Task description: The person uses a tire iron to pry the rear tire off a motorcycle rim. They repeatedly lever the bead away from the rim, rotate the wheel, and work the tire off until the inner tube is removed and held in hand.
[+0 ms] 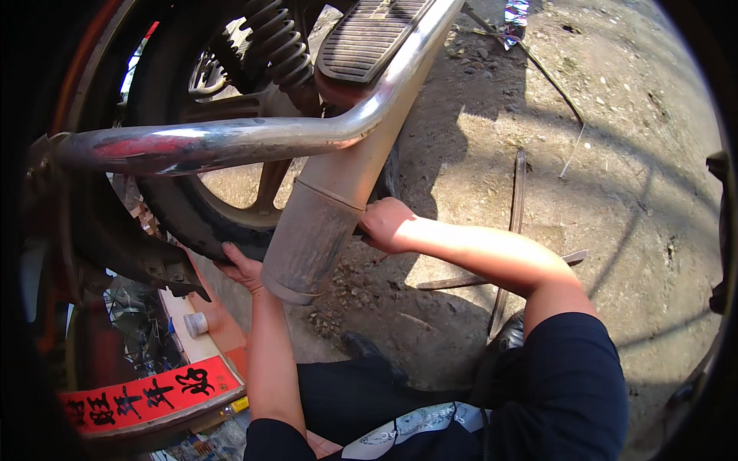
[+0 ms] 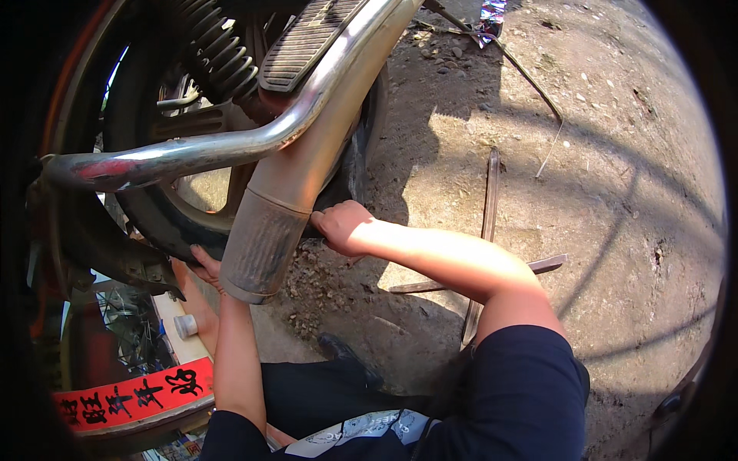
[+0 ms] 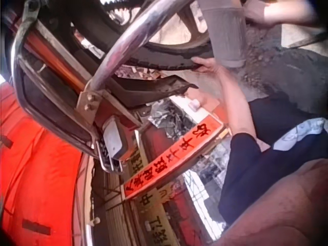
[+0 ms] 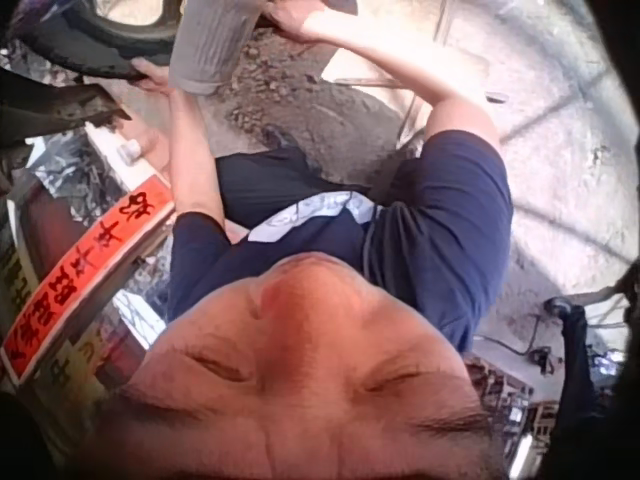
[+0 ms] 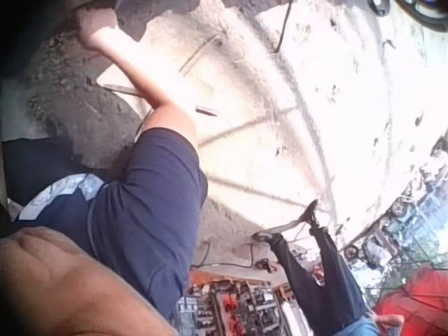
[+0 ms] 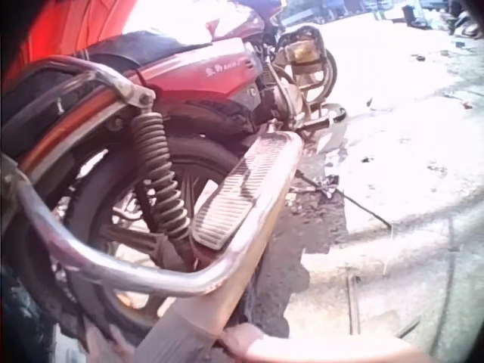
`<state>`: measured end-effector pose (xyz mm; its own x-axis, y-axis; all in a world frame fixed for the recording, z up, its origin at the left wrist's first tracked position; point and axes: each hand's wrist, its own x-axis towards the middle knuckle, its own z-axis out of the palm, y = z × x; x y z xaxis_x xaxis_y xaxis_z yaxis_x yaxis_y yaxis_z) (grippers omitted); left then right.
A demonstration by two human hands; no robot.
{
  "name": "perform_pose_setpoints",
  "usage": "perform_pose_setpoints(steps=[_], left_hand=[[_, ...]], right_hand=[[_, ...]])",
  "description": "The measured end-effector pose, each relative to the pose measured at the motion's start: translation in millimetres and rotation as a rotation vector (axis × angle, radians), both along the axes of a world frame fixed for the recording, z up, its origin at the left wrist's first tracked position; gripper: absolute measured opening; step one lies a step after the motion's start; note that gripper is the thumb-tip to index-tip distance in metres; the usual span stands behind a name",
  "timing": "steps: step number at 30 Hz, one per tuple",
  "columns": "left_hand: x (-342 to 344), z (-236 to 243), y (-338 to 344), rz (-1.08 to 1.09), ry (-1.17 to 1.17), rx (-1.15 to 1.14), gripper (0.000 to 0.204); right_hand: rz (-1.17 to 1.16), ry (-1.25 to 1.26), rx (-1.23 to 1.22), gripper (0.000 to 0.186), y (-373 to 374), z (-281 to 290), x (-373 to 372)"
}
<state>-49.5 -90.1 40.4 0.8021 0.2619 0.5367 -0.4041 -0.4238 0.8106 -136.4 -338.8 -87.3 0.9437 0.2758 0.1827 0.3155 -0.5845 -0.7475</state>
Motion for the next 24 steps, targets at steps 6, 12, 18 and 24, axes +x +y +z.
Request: perform_pose_setpoints(steps=[6,12,18,24], left_hand=[[-31,-59,4,0.135,0.117,-0.084,0.073],[-14,-29,39,-0.370,0.104,0.207,0.070],[24,77,-16,-0.286,0.015,0.105,0.066],[11,72,0,-0.218,-0.076,0.200,0.057]], right_hand=[[-0.293,-0.479,0.255,0.042,75,-30,46],[-0.201,-0.300,0.515,0.040,100,-42,86],[-0.033,-0.180,0.491,0.037,75,-49,87],[0.280,0.126,0.095,0.031,4,5,1]])
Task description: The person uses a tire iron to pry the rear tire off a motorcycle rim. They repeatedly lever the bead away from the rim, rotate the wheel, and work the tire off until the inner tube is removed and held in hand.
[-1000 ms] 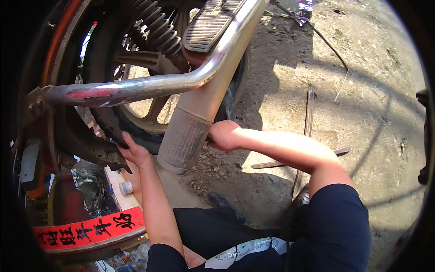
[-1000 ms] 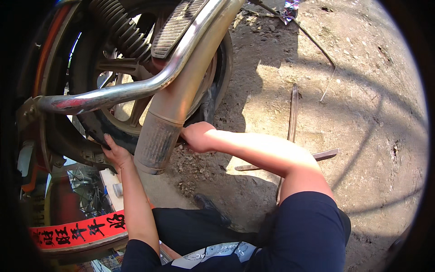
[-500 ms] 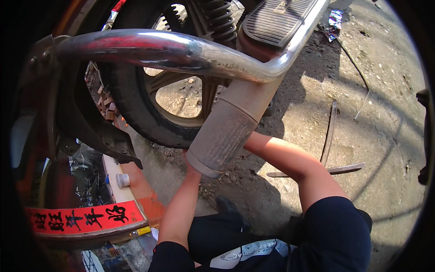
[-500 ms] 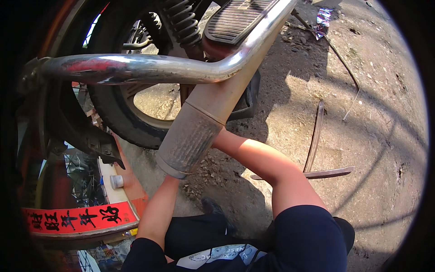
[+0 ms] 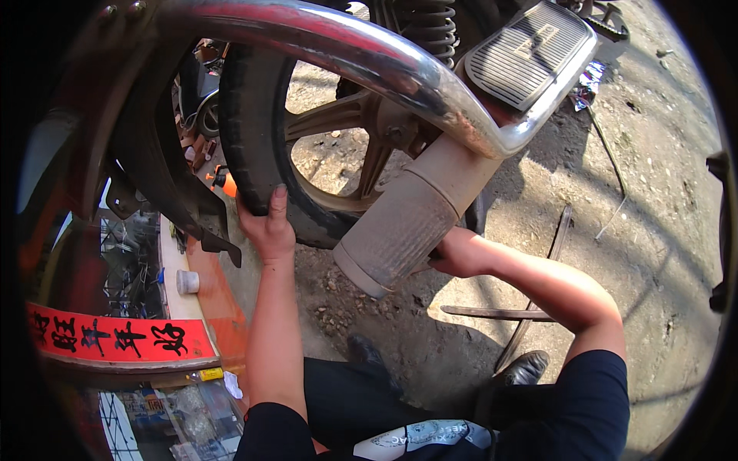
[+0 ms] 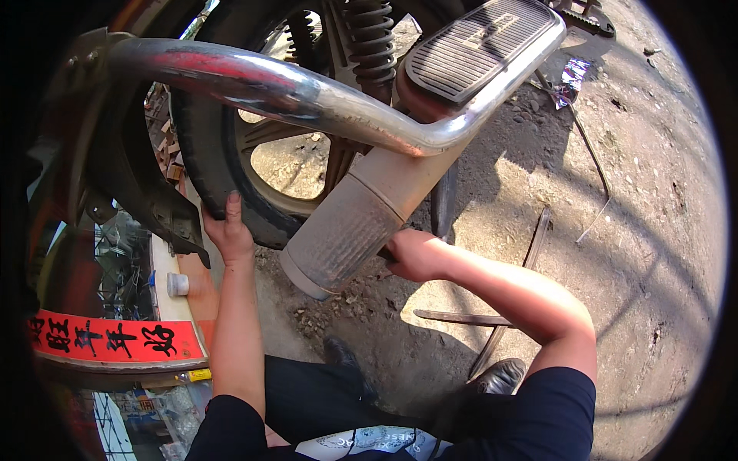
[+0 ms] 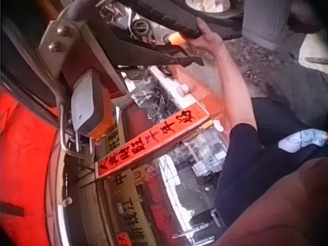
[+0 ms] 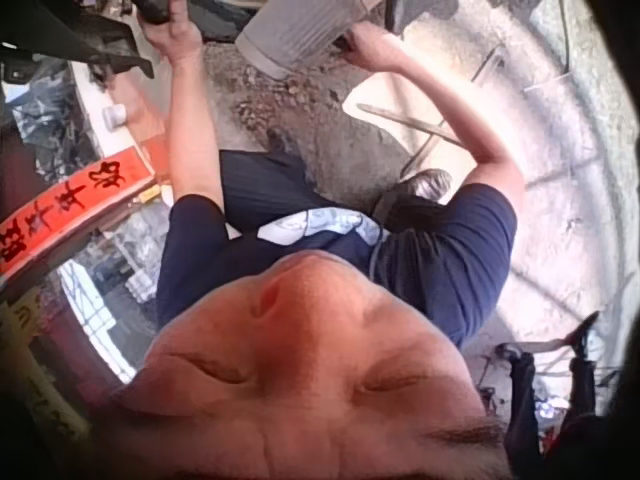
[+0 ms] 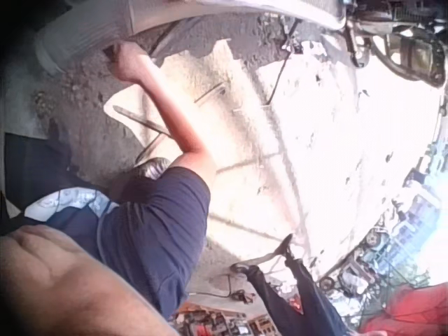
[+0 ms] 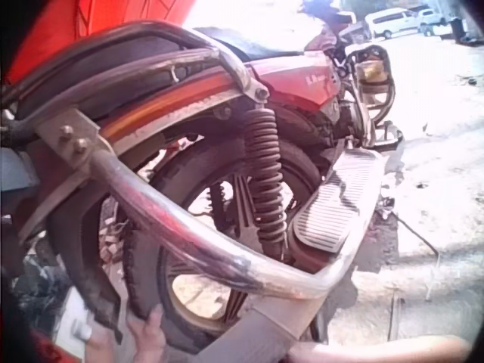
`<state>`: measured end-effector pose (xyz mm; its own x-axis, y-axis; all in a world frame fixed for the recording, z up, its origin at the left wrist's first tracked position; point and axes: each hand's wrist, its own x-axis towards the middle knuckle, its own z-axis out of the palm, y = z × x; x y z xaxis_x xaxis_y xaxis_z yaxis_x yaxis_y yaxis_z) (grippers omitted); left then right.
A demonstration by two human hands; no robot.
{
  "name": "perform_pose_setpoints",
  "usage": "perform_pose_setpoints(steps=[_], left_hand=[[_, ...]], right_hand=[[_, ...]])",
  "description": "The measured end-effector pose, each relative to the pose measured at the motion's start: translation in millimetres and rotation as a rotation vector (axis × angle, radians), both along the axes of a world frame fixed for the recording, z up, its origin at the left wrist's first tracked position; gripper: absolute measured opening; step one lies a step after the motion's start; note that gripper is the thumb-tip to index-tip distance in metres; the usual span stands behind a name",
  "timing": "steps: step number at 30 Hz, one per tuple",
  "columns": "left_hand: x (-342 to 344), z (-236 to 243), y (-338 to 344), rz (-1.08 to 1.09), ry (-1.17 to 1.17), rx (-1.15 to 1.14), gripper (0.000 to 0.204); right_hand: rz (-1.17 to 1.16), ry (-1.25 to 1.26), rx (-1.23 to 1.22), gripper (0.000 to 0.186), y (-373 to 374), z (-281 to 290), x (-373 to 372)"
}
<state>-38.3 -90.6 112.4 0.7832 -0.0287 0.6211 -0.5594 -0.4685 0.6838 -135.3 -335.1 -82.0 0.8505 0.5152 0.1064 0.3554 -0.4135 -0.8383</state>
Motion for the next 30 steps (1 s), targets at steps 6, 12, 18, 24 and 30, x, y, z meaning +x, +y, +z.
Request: perform_pose_setpoints(steps=[6,12,18,24,30], left_hand=[[1,-38,10,0.048,-0.052,-0.030,0.070],[5,-135,37,0.138,0.020,-0.187,0.086],[-12,-158,35,0.142,0.123,-0.181,0.080],[-5,-58,22,-0.093,0.005,0.000,0.072],[32,53,-10,-0.033,-0.033,0.263,0.056]], right_hand=[[-0.091,-0.081,0.038,0.047,-16,-8,22],[-0.539,-0.348,0.234,0.048,33,-65,68],[-0.566,-0.178,0.427,0.049,42,-102,91],[-0.512,-0.196,0.195,0.050,54,-93,79],[-0.127,0.123,-0.064,0.034,19,6,-1]])
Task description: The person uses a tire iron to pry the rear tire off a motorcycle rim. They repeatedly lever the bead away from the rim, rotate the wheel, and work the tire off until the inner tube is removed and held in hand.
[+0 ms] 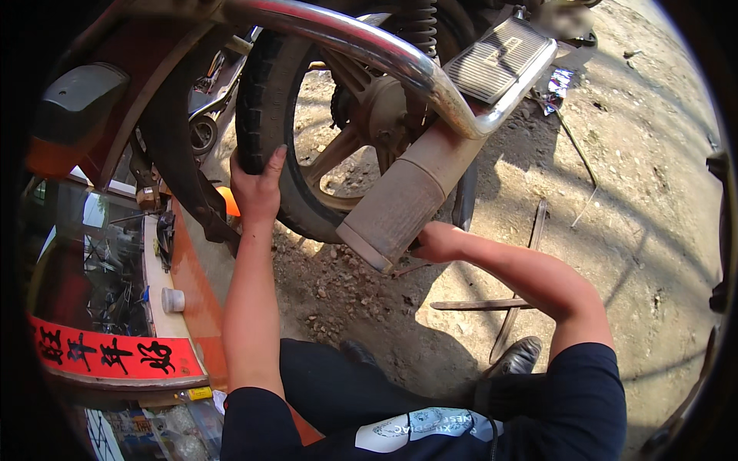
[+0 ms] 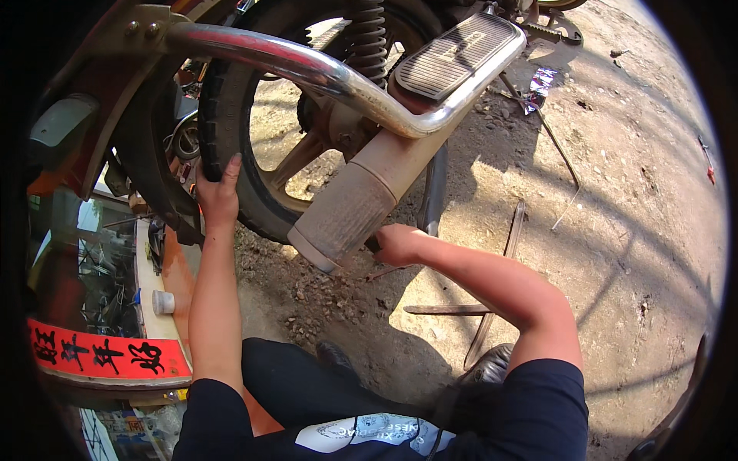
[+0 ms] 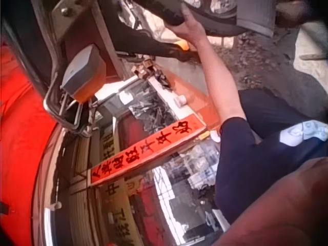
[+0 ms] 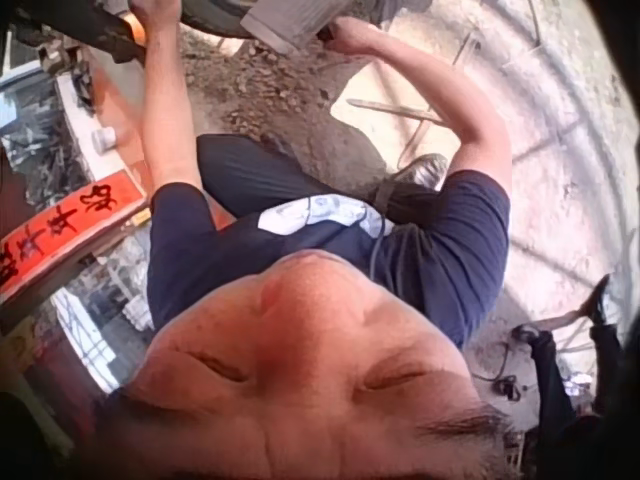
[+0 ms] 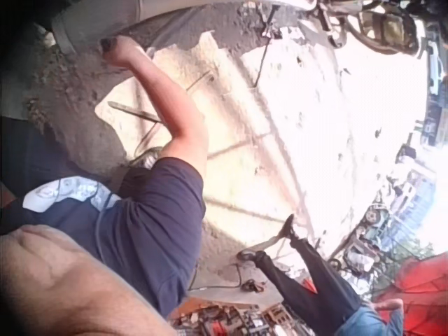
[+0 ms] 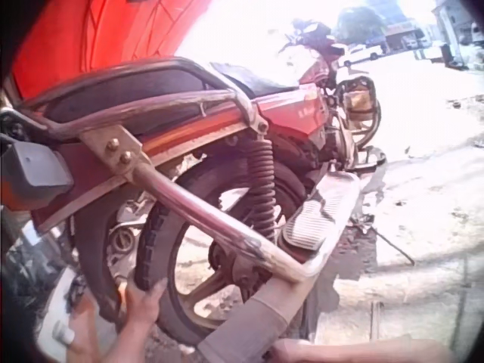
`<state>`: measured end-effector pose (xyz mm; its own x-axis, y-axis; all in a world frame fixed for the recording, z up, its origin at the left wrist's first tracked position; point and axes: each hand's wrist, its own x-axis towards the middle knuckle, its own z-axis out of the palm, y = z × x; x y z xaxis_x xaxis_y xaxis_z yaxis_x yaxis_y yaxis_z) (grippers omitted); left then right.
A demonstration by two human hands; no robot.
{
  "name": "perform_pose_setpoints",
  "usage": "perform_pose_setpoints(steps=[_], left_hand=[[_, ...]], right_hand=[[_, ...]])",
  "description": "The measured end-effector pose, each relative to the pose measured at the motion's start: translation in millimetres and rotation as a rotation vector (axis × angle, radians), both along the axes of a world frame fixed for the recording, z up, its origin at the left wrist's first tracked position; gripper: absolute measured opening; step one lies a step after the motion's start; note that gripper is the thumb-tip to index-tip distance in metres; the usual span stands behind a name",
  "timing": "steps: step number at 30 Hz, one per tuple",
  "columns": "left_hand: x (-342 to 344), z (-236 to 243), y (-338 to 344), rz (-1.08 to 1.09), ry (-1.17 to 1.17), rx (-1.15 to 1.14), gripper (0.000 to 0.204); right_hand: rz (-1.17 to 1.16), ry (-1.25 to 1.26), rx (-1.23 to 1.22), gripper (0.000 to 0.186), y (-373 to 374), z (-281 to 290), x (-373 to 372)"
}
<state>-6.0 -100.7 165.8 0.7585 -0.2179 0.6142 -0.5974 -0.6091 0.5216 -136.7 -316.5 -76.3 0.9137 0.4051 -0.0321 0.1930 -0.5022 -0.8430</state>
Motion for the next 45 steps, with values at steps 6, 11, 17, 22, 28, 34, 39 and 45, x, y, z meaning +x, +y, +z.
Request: perform_pose_setpoints(steps=[6,11,17,22,28,34,39,45], left_hand=[[-21,5,-9,-0.103,-0.039,-0.138,0.056],[-9,-29,-11,-0.172,-0.015,-0.200,0.052],[-19,-108,31,-0.105,0.010,-0.373,0.074],[-39,-251,91,0.537,0.679,-0.454,0.087],[-65,-245,75,0.249,0.574,-0.371,0.084],[-33,-74,46,-0.165,0.267,-0.330,0.088],[-10,-6,0,-0.152,0.260,-0.363,0.066],[-21,-9,-12,-0.024,0.117,-0.300,0.055]], right_hand=[[0.179,0.218,-0.073,0.028,-123,99,-63],[0.121,0.321,-0.088,0.053,-86,-2,-12],[0.003,-0.099,0.640,0.050,-19,-52,67],[-0.409,-0.353,0.440,0.037,15,-90,122],[-0.479,-0.247,-0.309,0.025,-51,-117,100],[-0.088,0.051,-0.583,0.030,-69,-46,60],[-0.118,0.084,-0.275,0.038,-55,-62,101],[-0.459,-0.023,0.044,0.051,-22,-83,104]])
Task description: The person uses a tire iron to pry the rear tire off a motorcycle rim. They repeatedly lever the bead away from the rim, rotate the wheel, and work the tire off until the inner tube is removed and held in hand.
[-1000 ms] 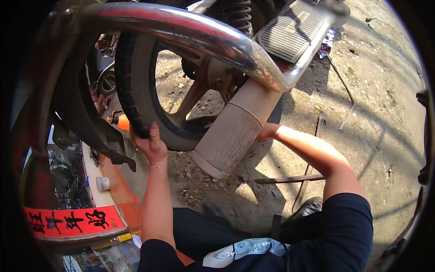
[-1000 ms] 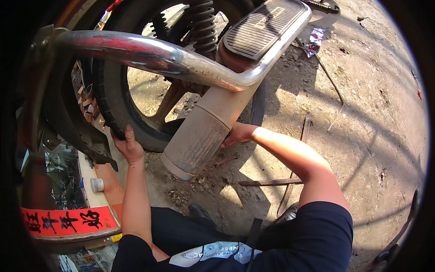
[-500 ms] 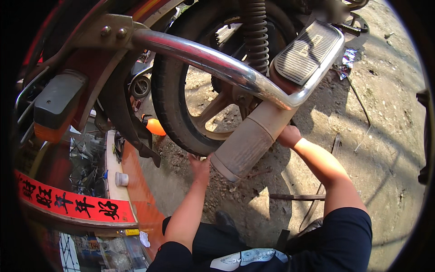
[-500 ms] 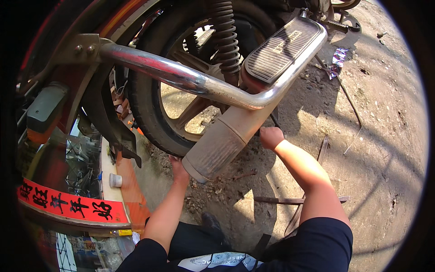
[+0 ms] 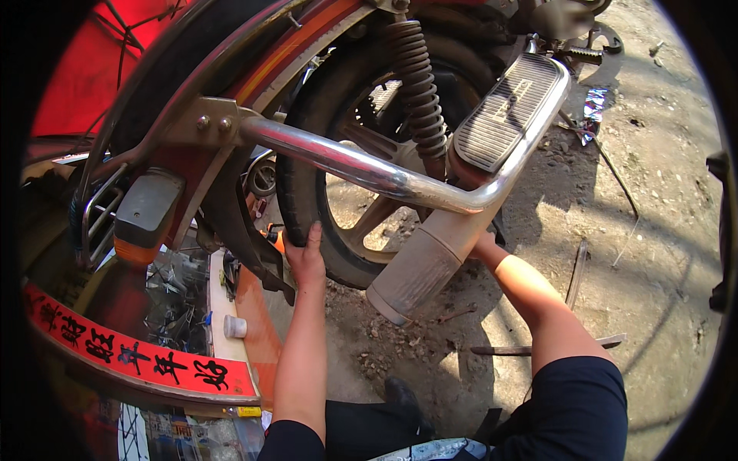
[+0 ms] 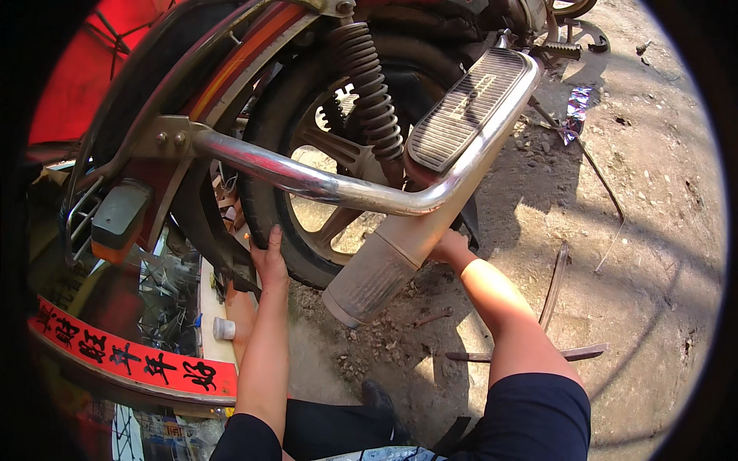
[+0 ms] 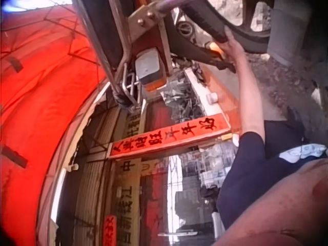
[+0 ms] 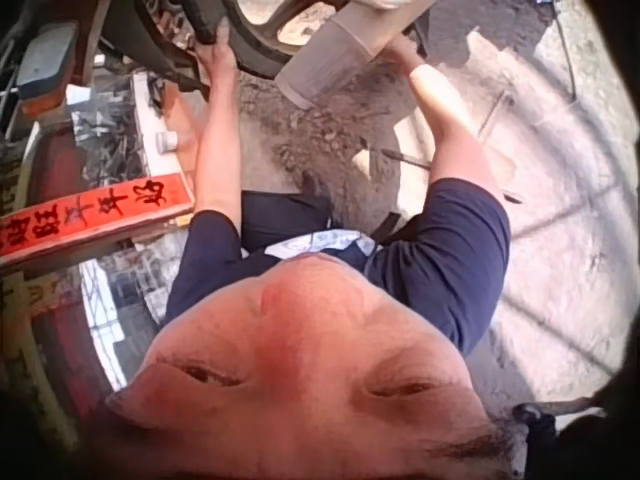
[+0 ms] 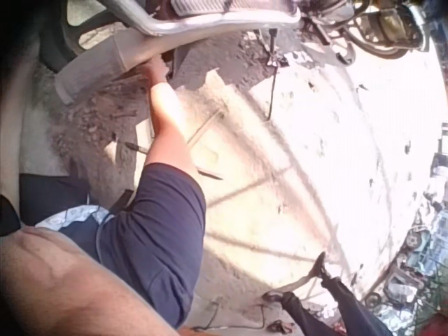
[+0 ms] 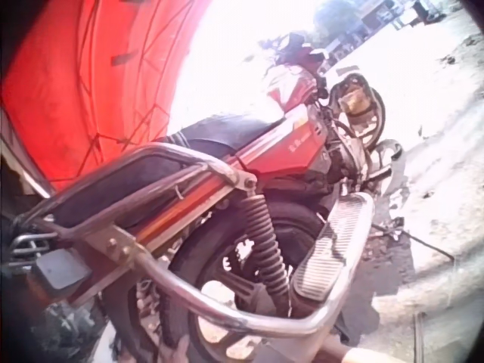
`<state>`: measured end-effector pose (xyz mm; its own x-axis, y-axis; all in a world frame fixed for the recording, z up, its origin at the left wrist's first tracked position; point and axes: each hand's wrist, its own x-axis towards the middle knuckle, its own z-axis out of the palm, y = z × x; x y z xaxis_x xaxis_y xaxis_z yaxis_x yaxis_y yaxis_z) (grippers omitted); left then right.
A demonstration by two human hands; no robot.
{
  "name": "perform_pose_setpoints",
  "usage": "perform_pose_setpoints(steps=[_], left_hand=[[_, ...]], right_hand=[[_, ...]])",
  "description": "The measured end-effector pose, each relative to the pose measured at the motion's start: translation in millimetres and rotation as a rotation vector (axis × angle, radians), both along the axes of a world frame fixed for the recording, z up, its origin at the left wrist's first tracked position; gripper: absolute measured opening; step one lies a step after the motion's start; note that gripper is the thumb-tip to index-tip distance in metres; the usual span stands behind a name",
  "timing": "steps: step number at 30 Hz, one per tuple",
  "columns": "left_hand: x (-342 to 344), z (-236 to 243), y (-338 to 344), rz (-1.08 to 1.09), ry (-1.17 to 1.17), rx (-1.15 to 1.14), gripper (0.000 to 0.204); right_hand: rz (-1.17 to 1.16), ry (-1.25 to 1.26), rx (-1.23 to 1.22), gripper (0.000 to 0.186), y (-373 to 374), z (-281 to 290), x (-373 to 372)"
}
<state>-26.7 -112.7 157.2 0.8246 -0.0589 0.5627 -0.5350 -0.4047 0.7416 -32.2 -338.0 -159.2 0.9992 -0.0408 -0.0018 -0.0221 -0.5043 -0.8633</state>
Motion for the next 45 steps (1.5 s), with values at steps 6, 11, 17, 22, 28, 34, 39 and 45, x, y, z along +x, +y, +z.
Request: perform_pose_setpoints(steps=[6,11,17,22,28,34,39,45], left_hand=[[11,-10,-11,0.051,-0.130,0.101,0.049],[4,-8,-2,0.106,-0.130,0.136,0.049],[-1,-16,4,0.099,-0.125,0.112,0.052],[0,-61,13,0.098,-0.130,-0.024,0.059],[-18,-203,93,0.018,0.241,-0.042,0.079],[-36,-138,49,-0.075,0.262,-0.098,0.085],[7,-88,54,0.047,-0.174,0.036,0.078],[-4,-81,51,0.071,-0.226,0.064,0.065]], right_hand=[[0.203,-0.116,-0.196,0.034,-3,-43,-6],[0.416,0.176,-0.315,0.032,-39,117,-122],[0.572,0.165,-0.469,0.029,-97,155,-161],[0.415,0.168,-0.148,0.074,-107,4,-73],[0.266,-0.155,0.760,0.072,-42,-17,4],[0.117,-0.231,0.494,0.064,-88,-99,8],[0.229,-0.202,0.367,0.042,-91,9,-24],[0.587,0.225,-0.667,0.019,-61,151,-153]])
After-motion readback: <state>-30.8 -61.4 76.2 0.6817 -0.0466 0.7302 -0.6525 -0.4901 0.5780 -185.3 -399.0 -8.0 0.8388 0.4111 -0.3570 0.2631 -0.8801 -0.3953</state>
